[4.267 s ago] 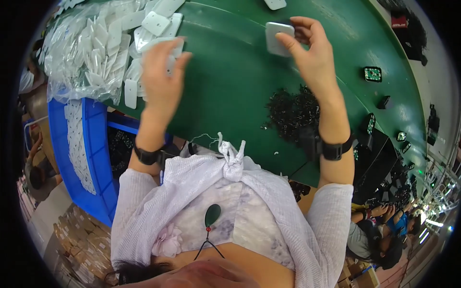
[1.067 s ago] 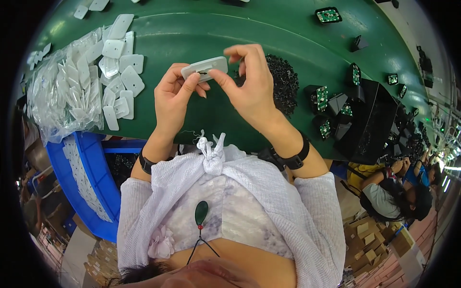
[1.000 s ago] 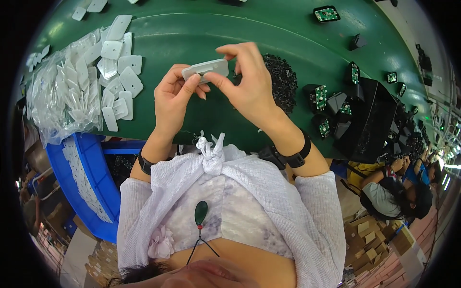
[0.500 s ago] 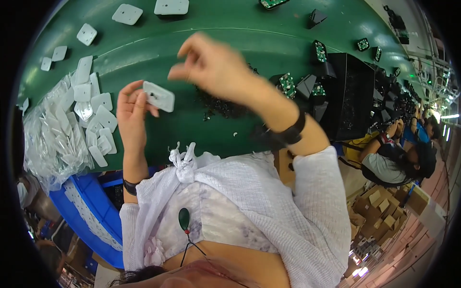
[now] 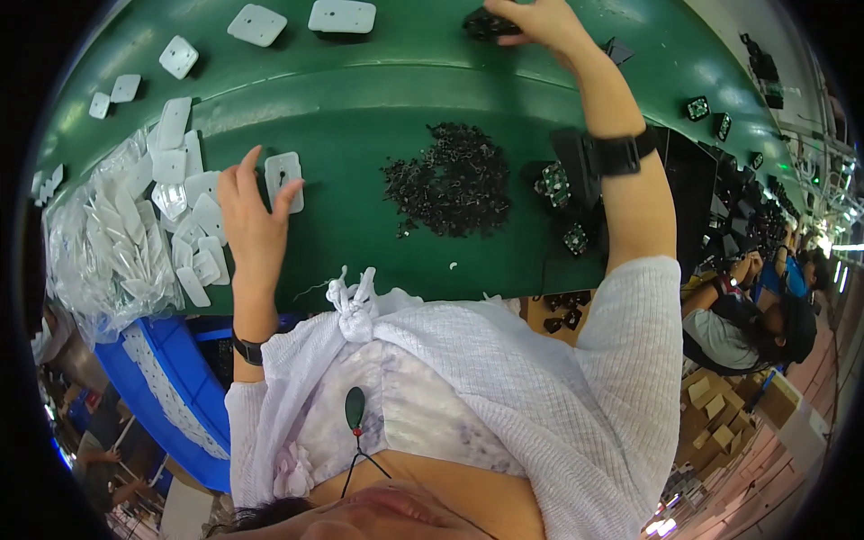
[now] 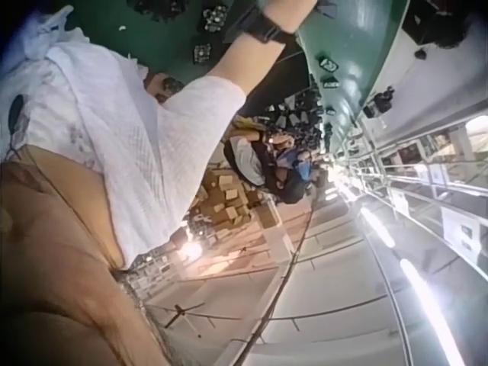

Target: Manually assemble electronic devices by inserting green circuit boards into white plastic housings and organizing them in bins.

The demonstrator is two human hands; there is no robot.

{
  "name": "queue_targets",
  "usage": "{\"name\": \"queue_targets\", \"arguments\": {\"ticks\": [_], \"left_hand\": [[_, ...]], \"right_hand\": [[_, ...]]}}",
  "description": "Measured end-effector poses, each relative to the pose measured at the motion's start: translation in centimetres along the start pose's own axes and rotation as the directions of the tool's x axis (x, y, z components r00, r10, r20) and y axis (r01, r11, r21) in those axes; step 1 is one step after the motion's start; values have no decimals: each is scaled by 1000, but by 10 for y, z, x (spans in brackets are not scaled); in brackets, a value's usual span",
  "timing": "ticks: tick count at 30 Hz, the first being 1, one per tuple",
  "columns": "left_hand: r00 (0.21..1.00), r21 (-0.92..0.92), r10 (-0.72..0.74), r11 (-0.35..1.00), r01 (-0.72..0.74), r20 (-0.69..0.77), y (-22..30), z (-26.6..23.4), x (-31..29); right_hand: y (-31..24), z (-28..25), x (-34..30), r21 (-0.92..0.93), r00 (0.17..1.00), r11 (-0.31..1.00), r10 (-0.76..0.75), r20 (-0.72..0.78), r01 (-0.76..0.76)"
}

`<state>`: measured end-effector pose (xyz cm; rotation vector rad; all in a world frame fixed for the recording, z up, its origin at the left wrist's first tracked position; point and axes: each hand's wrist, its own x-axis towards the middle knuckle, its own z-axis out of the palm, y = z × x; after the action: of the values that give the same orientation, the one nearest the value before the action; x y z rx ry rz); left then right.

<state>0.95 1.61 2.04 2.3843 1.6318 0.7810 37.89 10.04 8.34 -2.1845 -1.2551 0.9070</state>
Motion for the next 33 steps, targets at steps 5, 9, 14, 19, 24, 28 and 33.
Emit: {"name": "queue_targets", "arguments": {"ticks": [5, 9, 14, 19, 24, 28, 33], "left_hand": [[998, -81, 62, 995, -60, 22, 9, 8, -19], [984, -221, 176, 961, -167, 19, 12, 15, -10], [993, -411, 115, 904, -120, -37, 9, 12, -14], [998, -591, -59, 805, 52, 7, 4, 4, -24], [1000, -526, 20, 850, -27, -18, -1, 7, -25], [997, -441, 77, 895, -63, 16, -7, 10, -25], [991, -309, 134, 944, -120, 26, -6, 11, -27]], "right_hand": [[29, 33, -38, 218, 884, 911, -397, 246, 349], [27, 40, -60, -165, 800, 783, -588, 116, 600], [-19, 83, -106, -62, 592, 589, -800, 99, 806], [-30, 137, -132, -2, 485, 493, -855, 183, 870], [-28, 154, -134, -32, 476, 482, -849, 231, 876], [-30, 156, -134, -106, 462, 450, -853, 243, 887], [-23, 166, -135, -198, 435, 401, -883, 178, 894]]}}
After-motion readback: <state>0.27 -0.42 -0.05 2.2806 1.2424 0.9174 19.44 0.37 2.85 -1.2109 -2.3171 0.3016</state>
